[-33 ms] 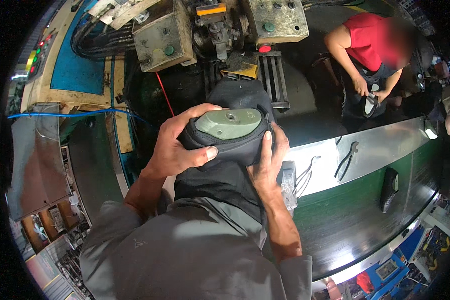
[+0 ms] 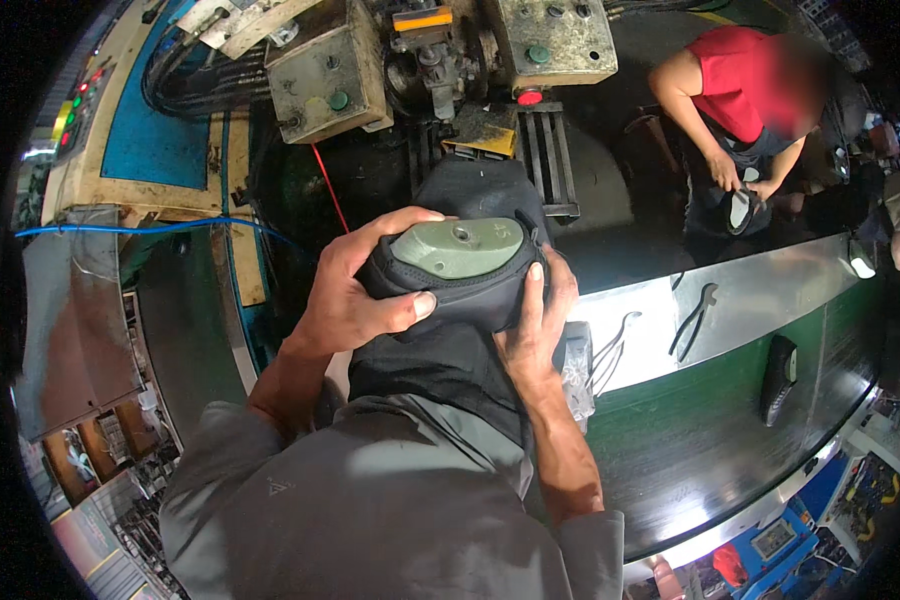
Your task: Using a lasting machine and conveyor belt to manufacture shoes.
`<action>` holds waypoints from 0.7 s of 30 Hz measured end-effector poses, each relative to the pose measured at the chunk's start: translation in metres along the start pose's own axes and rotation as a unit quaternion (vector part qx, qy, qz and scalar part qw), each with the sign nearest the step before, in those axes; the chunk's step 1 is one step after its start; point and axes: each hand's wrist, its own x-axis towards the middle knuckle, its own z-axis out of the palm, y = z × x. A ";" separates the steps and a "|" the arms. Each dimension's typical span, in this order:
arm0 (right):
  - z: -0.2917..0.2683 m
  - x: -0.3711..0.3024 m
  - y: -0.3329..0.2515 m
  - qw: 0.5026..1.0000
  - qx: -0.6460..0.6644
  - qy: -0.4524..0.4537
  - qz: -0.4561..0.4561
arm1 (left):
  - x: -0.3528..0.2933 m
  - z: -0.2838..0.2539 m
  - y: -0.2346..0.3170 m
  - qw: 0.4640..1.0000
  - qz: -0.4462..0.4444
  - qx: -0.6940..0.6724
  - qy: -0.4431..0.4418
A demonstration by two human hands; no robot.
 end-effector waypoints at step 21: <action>-0.004 0.032 -0.003 0.817 0.316 -0.107 0.470 | -0.004 0.039 -0.146 0.964 -0.217 -0.149 0.027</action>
